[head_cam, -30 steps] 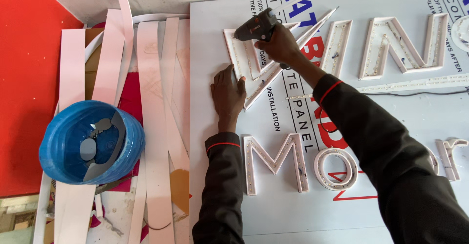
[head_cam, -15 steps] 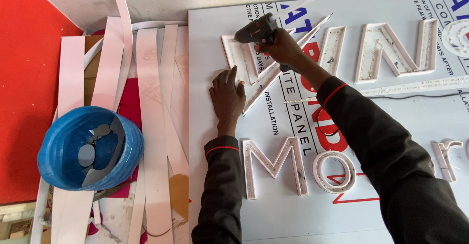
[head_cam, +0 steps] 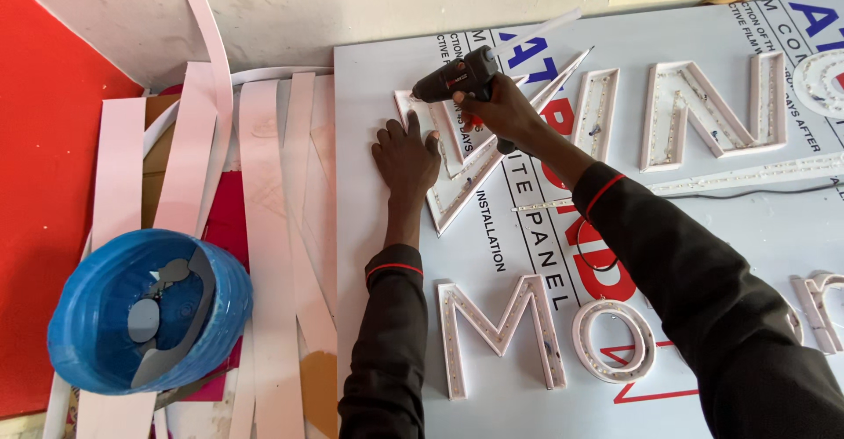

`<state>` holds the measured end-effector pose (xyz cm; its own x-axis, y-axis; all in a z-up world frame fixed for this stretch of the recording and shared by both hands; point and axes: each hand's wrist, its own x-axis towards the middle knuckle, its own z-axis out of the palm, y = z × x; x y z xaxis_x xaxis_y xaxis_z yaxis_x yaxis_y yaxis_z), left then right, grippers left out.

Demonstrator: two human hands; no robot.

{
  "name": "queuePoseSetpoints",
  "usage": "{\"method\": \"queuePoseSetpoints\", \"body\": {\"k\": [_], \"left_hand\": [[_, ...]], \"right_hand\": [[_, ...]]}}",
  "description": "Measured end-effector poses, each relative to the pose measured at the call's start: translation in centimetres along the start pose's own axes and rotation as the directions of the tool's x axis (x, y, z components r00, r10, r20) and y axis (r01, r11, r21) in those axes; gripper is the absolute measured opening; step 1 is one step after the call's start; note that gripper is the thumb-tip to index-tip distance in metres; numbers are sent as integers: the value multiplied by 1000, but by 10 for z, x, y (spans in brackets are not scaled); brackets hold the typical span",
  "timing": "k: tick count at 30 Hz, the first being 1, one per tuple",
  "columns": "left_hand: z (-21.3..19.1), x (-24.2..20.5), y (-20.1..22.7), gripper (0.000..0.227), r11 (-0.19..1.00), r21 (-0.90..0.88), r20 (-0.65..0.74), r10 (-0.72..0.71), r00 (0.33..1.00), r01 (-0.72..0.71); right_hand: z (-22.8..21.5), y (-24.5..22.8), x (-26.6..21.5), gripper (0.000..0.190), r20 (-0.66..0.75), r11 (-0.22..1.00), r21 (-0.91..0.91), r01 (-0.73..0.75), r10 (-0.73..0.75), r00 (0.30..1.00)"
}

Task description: The person uses a hot glue gun to apply adhesive to the edges of white, hollow letter frames laid out on a work surface. They work on the letters 'V', 'I', 'N', 'M', 'O', and 'T', pressing the glued edges together to secure the frame structure.

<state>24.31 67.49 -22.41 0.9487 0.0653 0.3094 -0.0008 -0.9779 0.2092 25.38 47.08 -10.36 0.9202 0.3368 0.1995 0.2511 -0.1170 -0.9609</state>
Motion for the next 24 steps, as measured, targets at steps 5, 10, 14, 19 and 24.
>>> {"method": "queuePoseSetpoints", "body": {"k": [5,10,14,19,24], "left_hand": [[-8,-1,2,67,1000,-14,-34,13,999,-14],[-4,3,1,67,1000,-23,-19,11,1000,-11],[-2,3,0,65,999,-43,-46,18,999,-20],[-2,2,0,63,999,-44,-120,26,992,-31],[-4,2,1,63,999,-32,-71,8,997,-10]], "right_hand": [[1,10,2,23,24,999,26,-34,34,999],[-1,24,2,31,17,996,60,-63,62,998],[-1,29,5,28,15,998,24,-59,59,998],[-1,16,1,24,-8,997,-32,-76,76,997],[-6,0,-3,20,-38,974,-223,-24,16,999]]}}
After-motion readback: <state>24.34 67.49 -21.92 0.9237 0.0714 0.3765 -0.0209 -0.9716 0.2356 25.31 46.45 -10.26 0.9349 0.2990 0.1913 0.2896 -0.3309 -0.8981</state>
